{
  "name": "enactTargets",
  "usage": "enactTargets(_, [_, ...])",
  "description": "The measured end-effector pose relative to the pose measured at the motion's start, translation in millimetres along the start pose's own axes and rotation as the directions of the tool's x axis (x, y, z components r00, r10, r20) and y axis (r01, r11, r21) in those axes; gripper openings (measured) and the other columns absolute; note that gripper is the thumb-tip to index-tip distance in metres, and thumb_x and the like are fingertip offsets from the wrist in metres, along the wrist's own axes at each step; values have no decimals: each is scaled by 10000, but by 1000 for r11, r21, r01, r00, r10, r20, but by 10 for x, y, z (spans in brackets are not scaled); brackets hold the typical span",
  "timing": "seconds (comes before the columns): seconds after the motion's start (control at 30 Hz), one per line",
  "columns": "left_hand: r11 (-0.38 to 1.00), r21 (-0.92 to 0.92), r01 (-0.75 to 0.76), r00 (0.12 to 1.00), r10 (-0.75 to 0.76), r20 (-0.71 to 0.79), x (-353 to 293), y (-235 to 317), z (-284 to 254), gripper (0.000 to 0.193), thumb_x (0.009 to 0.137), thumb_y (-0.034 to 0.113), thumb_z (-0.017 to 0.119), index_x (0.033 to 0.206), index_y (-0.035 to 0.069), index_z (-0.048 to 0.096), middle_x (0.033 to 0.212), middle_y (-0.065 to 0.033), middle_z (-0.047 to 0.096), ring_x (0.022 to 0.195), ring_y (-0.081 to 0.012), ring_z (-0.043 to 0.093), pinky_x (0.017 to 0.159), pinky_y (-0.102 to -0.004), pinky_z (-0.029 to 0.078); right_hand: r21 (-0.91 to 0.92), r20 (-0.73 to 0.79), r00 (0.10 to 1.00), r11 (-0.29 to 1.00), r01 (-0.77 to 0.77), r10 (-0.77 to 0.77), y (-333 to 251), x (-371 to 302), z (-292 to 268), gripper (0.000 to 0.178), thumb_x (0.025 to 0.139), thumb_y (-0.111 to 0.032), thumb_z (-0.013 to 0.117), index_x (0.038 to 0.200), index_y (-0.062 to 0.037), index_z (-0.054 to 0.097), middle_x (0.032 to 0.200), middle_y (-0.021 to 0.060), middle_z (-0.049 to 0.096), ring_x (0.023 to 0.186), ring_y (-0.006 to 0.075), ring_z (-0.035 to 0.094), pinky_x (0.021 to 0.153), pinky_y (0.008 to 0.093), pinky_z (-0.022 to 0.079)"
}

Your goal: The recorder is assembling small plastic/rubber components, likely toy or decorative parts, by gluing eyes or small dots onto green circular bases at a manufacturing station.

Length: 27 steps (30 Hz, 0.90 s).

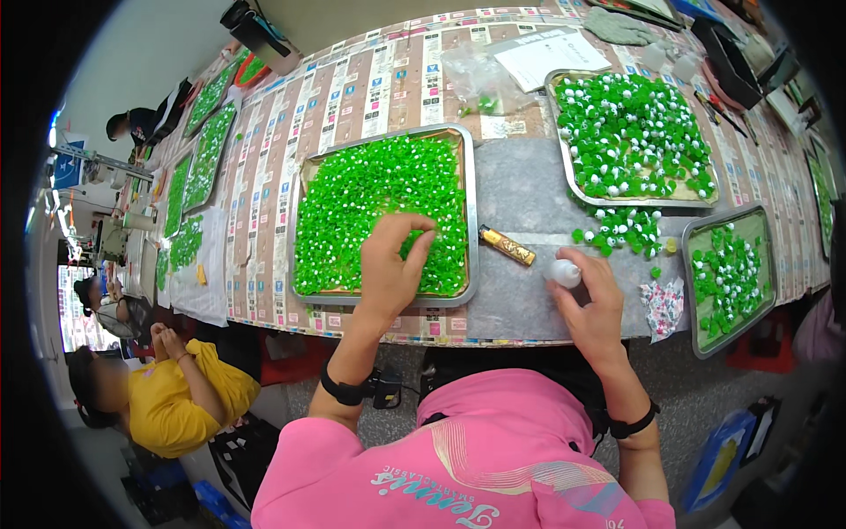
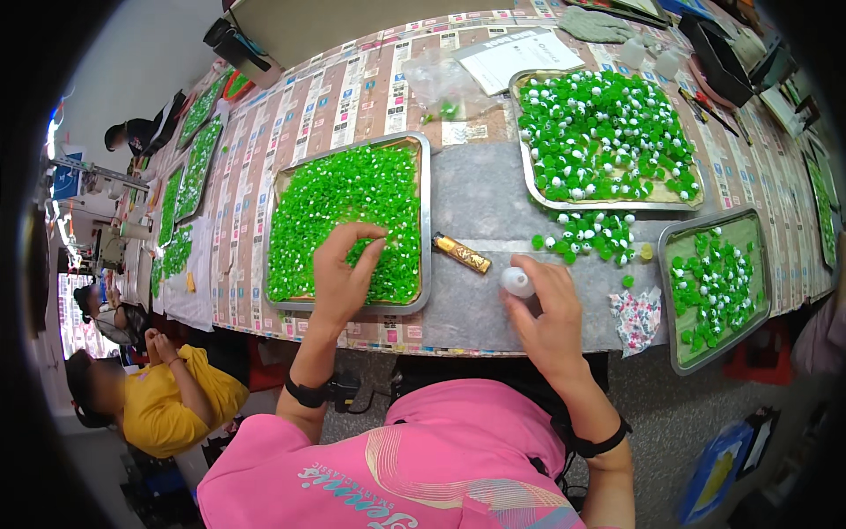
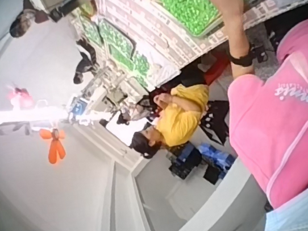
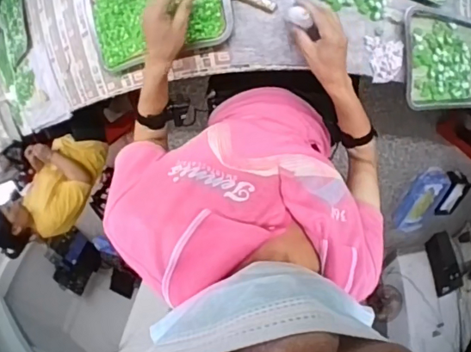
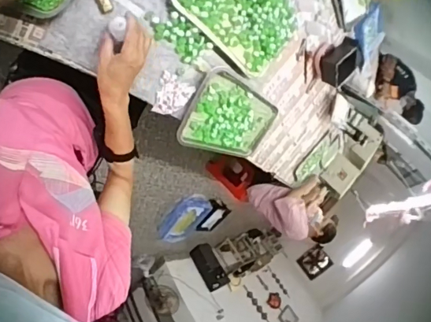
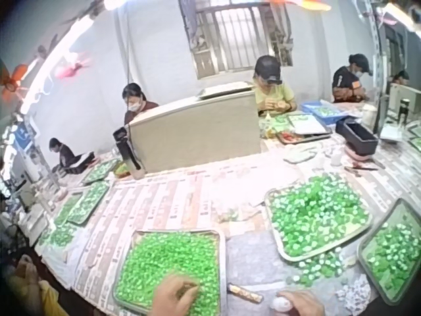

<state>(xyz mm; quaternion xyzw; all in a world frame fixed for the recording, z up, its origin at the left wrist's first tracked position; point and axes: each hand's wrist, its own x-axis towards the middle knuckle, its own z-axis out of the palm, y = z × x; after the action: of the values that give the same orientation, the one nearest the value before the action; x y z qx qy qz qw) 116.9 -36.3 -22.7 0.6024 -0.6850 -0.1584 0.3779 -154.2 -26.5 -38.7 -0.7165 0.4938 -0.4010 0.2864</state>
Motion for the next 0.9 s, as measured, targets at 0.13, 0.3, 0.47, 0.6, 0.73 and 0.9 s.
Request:
enactTargets(0.13, [631, -713, 306, 949, -265, 172, -140, 163, 68, 177, 838, 34, 637, 1007, -12, 606, 946, -91, 644, 812, -151, 629, 747, -265, 503, 39, 40, 998, 998, -41, 39, -7, -26, -28, 416, 706, -1, 683, 1104, -27, 569, 988, 154, 589, 886, 309, 556, 790, 360, 437])
enactTargets(0.3, [360, -771, 525, 846, -319, 427, -258, 423, 158, 194, 843, -2, 619, 1035, -18, 593, 980, -107, 635, 850, -171, 646, 779, -277, 531, 132, 63, 996, 989, -70, 62, -210, -139, -215, 430, 720, -25, 688, 1131, -21, 564, 935, 142, 573, 847, 282, 558, 763, 330, 436])
enactTargets(0.47, [228, -769, 597, 798, -260, 543, -319, 560, 322, 163, 849, 2, 615, 1009, -20, 594, 993, -88, 613, 874, -173, 638, 813, -290, 534, 207, 98, 984, 965, -164, 146, -301, -310, -455, 513, 706, -76, 753, 1169, -24, 540, 921, 85, 560, 811, 201, 567, 731, 291, 450])
enactTargets(0.6, [214, -727, 652, 758, -225, 613, -353, 634, 420, 144, 860, 22, 611, 998, -11, 588, 986, -73, 595, 878, -169, 632, 808, -296, 534, 449, 2, 936, 836, -317, 353, -335, -458, -547, 493, 657, -95, 821, 1065, -27, 553, 914, 33, 549, 805, 121, 551, 709, 249, 454])
enactTargets(0.73, [137, -686, 715, 697, -222, 682, -390, 682, 486, 145, 869, 47, 613, 1000, -4, 580, 946, -66, 608, 857, -154, 632, 788, -286, 532, 498, -29, 915, 799, -337, 403, -347, -503, -642, 452, 622, -100, 852, 946, -40, 542, 883, 22, 531, 783, 95, 529, 695, 239, 442])
enactTargets(0.9, [106, -688, 718, 693, -200, 692, -425, 722, 531, 161, 871, 61, 617, 1014, -6, 582, 903, -51, 618, 832, -133, 634, 759, -265, 532, 441, -84, 955, 870, -220, 285, -246, -567, -661, 428, 627, -126, 852, 921, -41, 552, 852, 26, 519, 742, 106, 500, 663, 239, 412])
